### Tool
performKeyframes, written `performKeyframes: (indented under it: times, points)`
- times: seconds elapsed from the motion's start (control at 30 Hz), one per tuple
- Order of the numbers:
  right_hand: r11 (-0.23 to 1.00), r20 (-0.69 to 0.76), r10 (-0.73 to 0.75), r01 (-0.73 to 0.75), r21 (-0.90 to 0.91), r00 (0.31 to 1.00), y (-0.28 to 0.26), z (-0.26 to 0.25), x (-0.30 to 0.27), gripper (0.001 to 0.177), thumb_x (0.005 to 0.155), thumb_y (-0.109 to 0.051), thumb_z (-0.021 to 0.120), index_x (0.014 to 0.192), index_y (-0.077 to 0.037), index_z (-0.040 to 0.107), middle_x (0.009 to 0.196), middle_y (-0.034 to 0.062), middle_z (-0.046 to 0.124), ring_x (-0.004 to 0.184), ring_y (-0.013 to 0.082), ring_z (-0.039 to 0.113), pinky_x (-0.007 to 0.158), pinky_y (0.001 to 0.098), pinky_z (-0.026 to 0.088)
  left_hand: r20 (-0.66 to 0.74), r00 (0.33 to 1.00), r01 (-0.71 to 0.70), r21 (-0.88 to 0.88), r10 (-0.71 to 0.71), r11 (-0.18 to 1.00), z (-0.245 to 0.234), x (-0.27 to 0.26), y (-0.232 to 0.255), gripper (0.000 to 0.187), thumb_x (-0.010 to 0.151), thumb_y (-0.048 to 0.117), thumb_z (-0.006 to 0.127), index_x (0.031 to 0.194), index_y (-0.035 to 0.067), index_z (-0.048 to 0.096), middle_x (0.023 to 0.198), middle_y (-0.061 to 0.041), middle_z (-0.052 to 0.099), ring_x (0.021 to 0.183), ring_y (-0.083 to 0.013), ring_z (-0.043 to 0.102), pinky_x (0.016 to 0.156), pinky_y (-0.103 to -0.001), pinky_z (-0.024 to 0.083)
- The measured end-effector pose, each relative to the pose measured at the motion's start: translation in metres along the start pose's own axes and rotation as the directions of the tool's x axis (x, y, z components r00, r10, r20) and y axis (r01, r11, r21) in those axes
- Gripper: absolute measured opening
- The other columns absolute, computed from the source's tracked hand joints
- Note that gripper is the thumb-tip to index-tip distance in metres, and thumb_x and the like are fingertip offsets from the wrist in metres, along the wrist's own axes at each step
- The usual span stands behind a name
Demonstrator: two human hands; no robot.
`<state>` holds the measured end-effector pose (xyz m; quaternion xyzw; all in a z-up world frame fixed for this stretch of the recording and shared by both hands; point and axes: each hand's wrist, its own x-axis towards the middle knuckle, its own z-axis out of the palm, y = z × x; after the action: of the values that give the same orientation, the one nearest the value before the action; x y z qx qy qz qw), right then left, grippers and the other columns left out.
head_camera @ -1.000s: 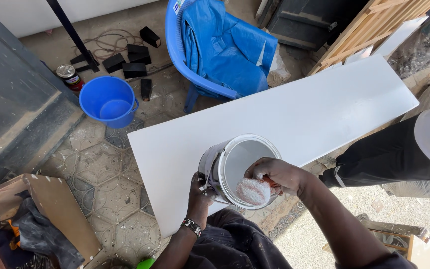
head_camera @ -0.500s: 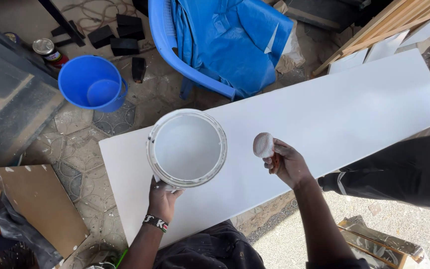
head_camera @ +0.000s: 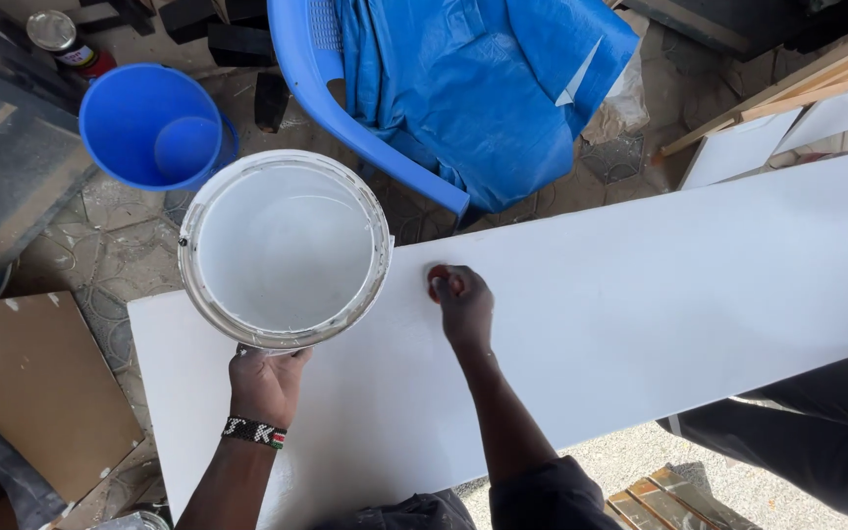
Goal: Painting the edges and surface of a white furniture board using a sponge and white paint
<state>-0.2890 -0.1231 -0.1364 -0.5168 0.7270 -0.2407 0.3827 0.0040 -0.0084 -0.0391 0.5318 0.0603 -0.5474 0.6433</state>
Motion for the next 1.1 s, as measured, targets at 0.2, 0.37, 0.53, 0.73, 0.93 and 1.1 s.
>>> performKeyframes:
  times: [0.2,0.37,0.53,0.73,0.93,1.1]
  points:
    - [0.953,-0.260,0.096,-0.164,-0.253,0.961,0.031,-0.049,0.030,0.019,0.110,-0.035,0.070,0.109,-0.019,0.081,0.098,0.0152,0.075,0.104,0.0459,0.077,0.099,0.0602,0.061,0.047,0.999,0.000,-0.041,0.002,0.999,-0.025,0.046,-0.039,0.052,0.104,0.023,0.069,0.155,0.034,0.074,0.154,-0.003,0.081,0.141,-0.0384,0.076,0.135,-0.073,0.047]
    - [0.940,0.110,-0.167,0.192,-0.281,0.980,-0.018,0.054,-0.061,0.013,0.110,-0.031,0.072,0.116,-0.027,0.082,0.101,0.0085,0.076,0.108,0.0403,0.078,0.093,0.0564,0.065,0.046,0.999,0.002,-0.031,0.000,1.000,-0.018,0.074,-0.064,0.031,0.102,0.025,0.074,0.132,0.031,0.079,0.130,0.001,0.083,0.124,-0.0333,0.080,0.131,-0.067,0.053]
    - [0.934,-0.165,0.018,-0.075,-0.350,0.986,0.070,-0.098,0.063,0.019,0.111,-0.034,0.073,0.119,-0.024,0.086,0.111,0.0164,0.081,0.114,0.0483,0.077,0.098,0.0598,0.064,0.071,0.997,0.003,-0.020,-0.001,1.000,0.052,0.026,-0.009,0.013,0.099,0.027,0.078,0.111,0.032,0.081,0.115,0.002,0.083,0.112,-0.0324,0.082,0.123,-0.064,0.060]
    - [0.984,-0.202,0.137,-0.157,-0.087,0.970,0.041,0.034,-0.007,0.014,0.106,-0.032,0.072,0.110,-0.023,0.082,0.106,0.0177,0.083,0.115,0.0516,0.078,0.099,0.0597,0.061,0.123,0.992,0.019,-0.004,-0.018,1.000,0.075,0.035,0.001,0.008,0.099,0.023,0.079,0.104,0.029,0.076,0.106,0.002,0.077,0.113,-0.0334,0.080,0.128,-0.067,0.058]
    - [0.803,0.080,-0.500,0.497,-0.328,0.862,0.009,0.062,-0.038,0.009,0.096,-0.027,0.084,0.102,-0.029,0.078,0.096,0.0014,0.072,0.097,0.0346,0.077,0.079,0.0475,0.065,0.133,0.991,-0.009,0.023,0.005,1.000,0.086,0.028,0.005,0.005,0.100,0.030,0.080,0.101,0.031,0.076,0.103,0.002,0.076,0.112,-0.0320,0.079,0.132,-0.071,0.055]
    - [0.921,-0.405,-0.198,0.027,-0.389,0.893,0.071,-0.150,0.077,0.004,0.104,-0.022,0.076,0.102,-0.019,0.078,0.088,0.0140,0.075,0.095,0.0488,0.076,0.090,0.0632,0.059,0.160,0.986,0.025,0.073,-0.036,0.997,0.097,0.019,0.025,0.014,0.097,0.025,0.077,0.111,0.025,0.076,0.106,-0.001,0.074,0.116,-0.0315,0.078,0.134,-0.069,0.052]
